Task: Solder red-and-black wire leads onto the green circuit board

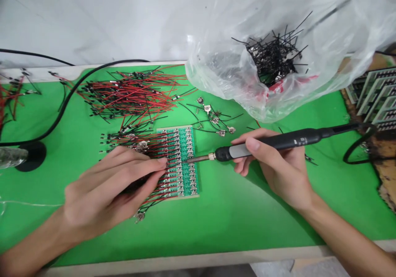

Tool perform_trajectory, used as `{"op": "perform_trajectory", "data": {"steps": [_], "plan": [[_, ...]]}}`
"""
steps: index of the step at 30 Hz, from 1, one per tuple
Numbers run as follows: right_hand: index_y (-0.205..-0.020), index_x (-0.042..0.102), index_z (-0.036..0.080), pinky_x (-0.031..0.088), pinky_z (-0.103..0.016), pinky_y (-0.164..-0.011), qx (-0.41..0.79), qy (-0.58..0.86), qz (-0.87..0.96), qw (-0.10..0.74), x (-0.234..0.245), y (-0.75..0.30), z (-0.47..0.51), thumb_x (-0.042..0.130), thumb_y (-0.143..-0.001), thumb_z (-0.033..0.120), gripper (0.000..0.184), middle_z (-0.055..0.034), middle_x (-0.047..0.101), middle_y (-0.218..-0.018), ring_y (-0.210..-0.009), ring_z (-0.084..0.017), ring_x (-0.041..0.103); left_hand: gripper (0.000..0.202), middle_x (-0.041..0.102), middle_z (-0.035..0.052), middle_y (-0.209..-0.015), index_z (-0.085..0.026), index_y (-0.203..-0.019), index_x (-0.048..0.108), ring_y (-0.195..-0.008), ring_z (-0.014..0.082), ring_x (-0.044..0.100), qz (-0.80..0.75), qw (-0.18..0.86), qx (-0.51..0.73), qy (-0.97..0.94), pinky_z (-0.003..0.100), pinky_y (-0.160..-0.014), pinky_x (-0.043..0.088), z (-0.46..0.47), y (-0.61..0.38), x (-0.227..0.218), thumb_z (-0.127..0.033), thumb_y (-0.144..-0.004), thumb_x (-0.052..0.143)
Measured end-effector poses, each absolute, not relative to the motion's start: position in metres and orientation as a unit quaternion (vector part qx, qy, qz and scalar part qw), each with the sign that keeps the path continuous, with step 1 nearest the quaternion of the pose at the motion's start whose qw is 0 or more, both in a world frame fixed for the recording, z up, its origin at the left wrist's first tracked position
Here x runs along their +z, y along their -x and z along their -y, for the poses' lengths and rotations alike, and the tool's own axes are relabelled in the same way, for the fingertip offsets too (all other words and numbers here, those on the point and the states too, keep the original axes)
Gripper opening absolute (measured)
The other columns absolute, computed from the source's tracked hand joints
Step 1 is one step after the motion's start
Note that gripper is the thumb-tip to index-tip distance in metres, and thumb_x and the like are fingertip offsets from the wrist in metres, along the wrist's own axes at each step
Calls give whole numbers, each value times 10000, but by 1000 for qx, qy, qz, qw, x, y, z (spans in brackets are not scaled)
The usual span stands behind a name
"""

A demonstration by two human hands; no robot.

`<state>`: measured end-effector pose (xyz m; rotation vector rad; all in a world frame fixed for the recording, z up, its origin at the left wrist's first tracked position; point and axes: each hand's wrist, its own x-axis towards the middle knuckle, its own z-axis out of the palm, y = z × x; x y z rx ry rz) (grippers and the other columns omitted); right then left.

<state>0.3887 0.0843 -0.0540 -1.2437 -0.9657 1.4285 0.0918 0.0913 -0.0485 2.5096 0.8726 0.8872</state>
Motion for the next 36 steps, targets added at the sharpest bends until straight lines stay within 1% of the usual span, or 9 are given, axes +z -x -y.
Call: {"op": "perform_trajectory", "data": {"steps": [7, 15, 21, 25, 36], "plan": [[-844, 825, 195, 545, -269, -394, 583, 517, 397, 485, -52, -387, -85, 749, -837, 311, 139, -48, 754, -626, -472, -189, 683, 381, 723, 59, -872, -57, -1157, 679, -801, 142, 643, -304, 157, 313, -886, 318, -752, 534, -92, -92, -49, 15, -786, 731], [-854, 824, 184, 544, -265, -393, 581, 515, 400, 488, -53, -388, -85, 737, -845, 296, 142, -48, 753, -631, -471, -186, 683, 365, 718, 51, -852, -67, -1162, 672, -784, 137, 648, -304, 143, 306, -891, 306, -756, 535, -92, -92, -47, -1, -806, 719], [-855, 822, 184, 547, -253, -398, 583, 513, 400, 487, -54, -388, -85, 730, -854, 290, 141, -49, 758, -636, -478, -180, 688, 392, 715, 73, -897, -41, -1182, 661, -817, 150, 632, -292, 143, 296, -898, 322, -763, 522, -92, -91, -48, 3, -798, 728], [-856, 822, 178, 552, -249, -404, 588, 510, 397, 486, -53, -388, -85, 735, -850, 287, 139, -48, 757, -635, -483, -180, 693, 383, 716, 80, -912, -16, -1155, 668, -821, 152, 627, -284, 137, 298, -901, 332, -767, 518, -92, -91, -48, 19, -780, 737], [-852, 823, 183, 557, -265, -405, 585, 510, 399, 489, -53, -387, -85, 743, -848, 297, 140, -48, 747, -632, -479, -181, 684, 396, 731, 72, -907, -20, -1167, 665, -827, 154, 633, -276, 116, 301, -905, 331, -764, 526, -92, -90, -47, 23, -779, 734]]}}
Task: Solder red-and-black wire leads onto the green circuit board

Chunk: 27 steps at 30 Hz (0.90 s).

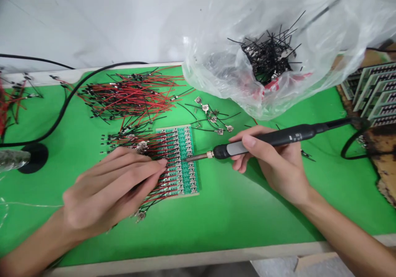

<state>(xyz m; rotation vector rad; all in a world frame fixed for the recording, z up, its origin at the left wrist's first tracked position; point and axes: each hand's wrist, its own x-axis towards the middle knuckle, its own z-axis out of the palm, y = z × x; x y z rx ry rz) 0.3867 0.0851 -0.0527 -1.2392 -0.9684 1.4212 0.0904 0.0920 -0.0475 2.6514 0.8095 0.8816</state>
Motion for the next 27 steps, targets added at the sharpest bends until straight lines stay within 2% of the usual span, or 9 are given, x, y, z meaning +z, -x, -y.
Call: {"op": "perform_trajectory", "data": {"steps": [10, 15, 27], "plan": [[-867, 820, 180, 557, -249, -417, 590, 502, 399, 491, -54, -388, -85, 755, -845, 312, 148, -47, 752, -635, -496, -179, 695, 314, 730, 83, -900, -23, -1096, 682, -825, 154, 637, -279, 124, 301, -903, 340, -769, 550, -92, -91, -46, 26, -790, 735], [-872, 818, 177, 559, -242, -427, 589, 499, 403, 491, -54, -388, -85, 748, -855, 305, 146, -47, 752, -634, -502, -175, 697, 350, 733, 108, -1003, -9, -1153, 660, -909, 192, 645, -265, 115, 288, -913, 375, -825, 552, -90, -89, -47, 1, -809, 723], [-873, 821, 180, 557, -238, -428, 592, 486, 412, 494, -54, -390, -84, 745, -856, 313, 154, -47, 748, -627, -502, -173, 696, 352, 716, 81, -966, -8, -1140, 667, -887, 175, 623, -272, 112, 267, -918, 354, -817, 531, -90, -89, -46, -6, -794, 735]]}}
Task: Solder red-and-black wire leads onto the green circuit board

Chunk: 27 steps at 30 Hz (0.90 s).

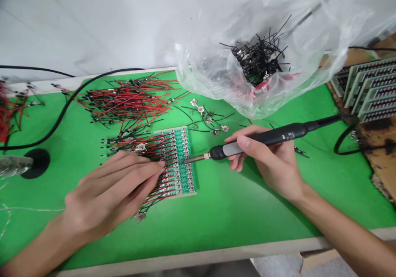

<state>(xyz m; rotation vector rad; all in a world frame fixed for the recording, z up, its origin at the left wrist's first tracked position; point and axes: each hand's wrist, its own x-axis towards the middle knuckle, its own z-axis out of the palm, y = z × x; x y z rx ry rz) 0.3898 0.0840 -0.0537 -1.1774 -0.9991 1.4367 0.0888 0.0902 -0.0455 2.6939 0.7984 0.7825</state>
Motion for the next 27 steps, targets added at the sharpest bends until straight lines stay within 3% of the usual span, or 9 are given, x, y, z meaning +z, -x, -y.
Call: {"op": "perform_trajectory", "data": {"steps": [13, 18, 24, 27], "plan": [[-881, 810, 165, 561, -228, -441, 594, 482, 402, 503, -53, -390, -83, 740, -869, 295, 148, -48, 754, -639, -507, -165, 702, 268, 729, 22, -827, -92, -1043, 699, -733, 121, 639, -313, 85, 289, -901, 306, -753, 549, -88, -97, -43, -26, -790, 755], [-878, 817, 172, 553, -219, -432, 598, 476, 406, 501, -50, -393, -82, 743, -866, 311, 157, -44, 742, -616, -493, -158, 692, 273, 731, 28, -862, -106, -1064, 681, -801, 145, 647, -304, 98, 271, -908, 319, -762, 552, -89, -95, -44, -36, -807, 739], [-842, 818, 171, 526, -205, -395, 609, 463, 412, 496, -44, -399, -78, 751, -849, 321, 165, -49, 724, -562, -449, -154, 671, 188, 711, 26, -889, -155, -1089, 667, -809, 141, 627, -314, 148, 236, -908, 292, -754, 547, -124, -103, -15, -204, -909, 687], [-839, 817, 185, 536, -207, -397, 625, 444, 420, 485, -42, -402, -74, 761, -840, 319, 146, -36, 724, -577, -440, -148, 668, 108, 705, 33, -943, -167, -1039, 659, -869, 157, 624, -316, 123, 232, -912, 339, -853, 529, -147, -122, -7, -196, -971, 580]]}}
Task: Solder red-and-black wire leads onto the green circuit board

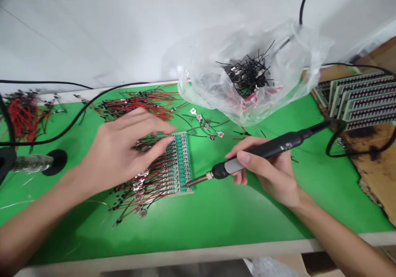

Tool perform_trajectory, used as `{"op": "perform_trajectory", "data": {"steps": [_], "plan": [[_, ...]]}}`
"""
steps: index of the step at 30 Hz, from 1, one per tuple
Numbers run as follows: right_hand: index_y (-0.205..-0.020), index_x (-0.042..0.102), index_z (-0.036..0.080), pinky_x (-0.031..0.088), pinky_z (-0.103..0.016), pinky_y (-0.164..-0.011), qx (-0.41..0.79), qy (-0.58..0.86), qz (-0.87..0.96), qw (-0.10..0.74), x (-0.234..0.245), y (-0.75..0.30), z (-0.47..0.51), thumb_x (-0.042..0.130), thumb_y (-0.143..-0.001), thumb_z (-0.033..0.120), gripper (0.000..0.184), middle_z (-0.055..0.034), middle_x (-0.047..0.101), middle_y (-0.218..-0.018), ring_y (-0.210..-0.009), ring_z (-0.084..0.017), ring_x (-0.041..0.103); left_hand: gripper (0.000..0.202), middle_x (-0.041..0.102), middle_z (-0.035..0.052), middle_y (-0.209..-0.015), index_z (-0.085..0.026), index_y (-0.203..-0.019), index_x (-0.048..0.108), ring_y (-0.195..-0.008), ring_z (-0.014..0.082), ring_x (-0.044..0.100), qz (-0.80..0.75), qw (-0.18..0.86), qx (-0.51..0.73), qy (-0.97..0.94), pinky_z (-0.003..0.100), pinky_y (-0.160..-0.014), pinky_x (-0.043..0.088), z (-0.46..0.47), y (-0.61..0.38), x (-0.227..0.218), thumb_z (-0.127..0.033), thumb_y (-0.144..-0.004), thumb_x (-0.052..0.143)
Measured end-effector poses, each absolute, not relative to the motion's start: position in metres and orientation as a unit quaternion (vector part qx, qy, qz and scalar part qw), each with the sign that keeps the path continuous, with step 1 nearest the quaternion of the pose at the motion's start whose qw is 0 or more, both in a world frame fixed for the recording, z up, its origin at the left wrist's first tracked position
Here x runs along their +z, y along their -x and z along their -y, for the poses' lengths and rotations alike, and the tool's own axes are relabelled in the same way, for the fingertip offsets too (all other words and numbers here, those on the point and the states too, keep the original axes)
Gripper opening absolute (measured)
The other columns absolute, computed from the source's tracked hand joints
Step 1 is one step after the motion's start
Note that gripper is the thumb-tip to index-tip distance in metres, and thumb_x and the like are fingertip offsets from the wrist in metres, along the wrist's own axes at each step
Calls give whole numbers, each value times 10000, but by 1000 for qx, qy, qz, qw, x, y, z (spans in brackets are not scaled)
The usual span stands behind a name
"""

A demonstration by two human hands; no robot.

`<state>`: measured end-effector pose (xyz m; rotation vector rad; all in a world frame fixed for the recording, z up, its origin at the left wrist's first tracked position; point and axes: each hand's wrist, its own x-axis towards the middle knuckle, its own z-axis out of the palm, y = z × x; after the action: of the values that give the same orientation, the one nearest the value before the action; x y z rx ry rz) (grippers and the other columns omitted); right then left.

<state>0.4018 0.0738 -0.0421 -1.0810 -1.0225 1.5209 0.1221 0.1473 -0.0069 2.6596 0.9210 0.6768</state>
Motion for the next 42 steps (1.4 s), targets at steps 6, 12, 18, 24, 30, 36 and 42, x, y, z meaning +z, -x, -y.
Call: {"op": "perform_trajectory", "data": {"steps": [6, 12, 18, 24, 30, 36, 42], "plan": [[-884, 812, 197, 535, -199, -411, 641, 419, 443, 466, -42, -406, -67, 736, -870, 311, 138, -27, 727, -623, -472, -138, 682, 77, 648, 43, -948, -167, -952, 686, -951, 206, 607, -247, 127, 109, -954, 329, -737, 491, -174, -175, -14, -213, -943, 625], [-895, 808, 206, 531, -201, -413, 641, 406, 462, 460, -40, -407, -64, 739, -875, 337, 149, -20, 723, -630, -478, -132, 677, 141, 651, 30, -894, -176, -922, 680, -906, 186, 615, -172, 125, 55, -976, 304, -692, 452, -185, -203, -23, -94, -921, 566], [-880, 808, 218, 534, -214, -416, 646, 413, 457, 450, -36, -407, -63, 741, -873, 344, 143, -18, 716, -633, -480, -134, 670, 191, 661, 42, -916, -159, -970, 679, -866, 182, 656, -184, 117, 66, -974, 295, -638, 448, -189, -204, -28, -41, -888, 554], [-885, 806, 208, 532, -228, -414, 638, 417, 458, 457, -36, -407, -62, 744, -868, 352, 157, -27, 718, -650, -484, -145, 676, 166, 660, 38, -938, -165, -948, 674, -891, 165, 659, -148, 127, 76, -978, 287, -739, 504, -194, -201, -23, -83, -943, 530], [-896, 804, 215, 524, -217, -413, 641, 409, 465, 453, -39, -408, -63, 736, -878, 327, 132, -20, 724, -647, -482, -137, 674, 187, 664, 70, -1038, -153, -989, 616, -971, 184, 665, -168, 156, 174, -958, 316, -849, 530, -189, -193, -11, -230, -1032, 451], [-865, 808, 205, 521, -228, -396, 632, 421, 468, 452, -39, -407, -65, 754, -859, 349, 154, -26, 720, -623, -461, -145, 665, 114, 702, 39, -958, -181, -903, 576, -813, 149, 669, -217, 87, 195, -953, 289, -715, 519, -169, -149, -2, -199, -991, 507], [-882, 809, 207, 542, -233, -401, 632, 429, 449, 464, -41, -407, -68, 754, -861, 329, 135, -27, 733, -627, -467, -150, 674, 51, 688, -13, -818, -214, -922, 626, -688, 105, 638, -301, 188, 214, -910, 233, -613, 499, -137, -100, -4, -173, -917, 656]]}}
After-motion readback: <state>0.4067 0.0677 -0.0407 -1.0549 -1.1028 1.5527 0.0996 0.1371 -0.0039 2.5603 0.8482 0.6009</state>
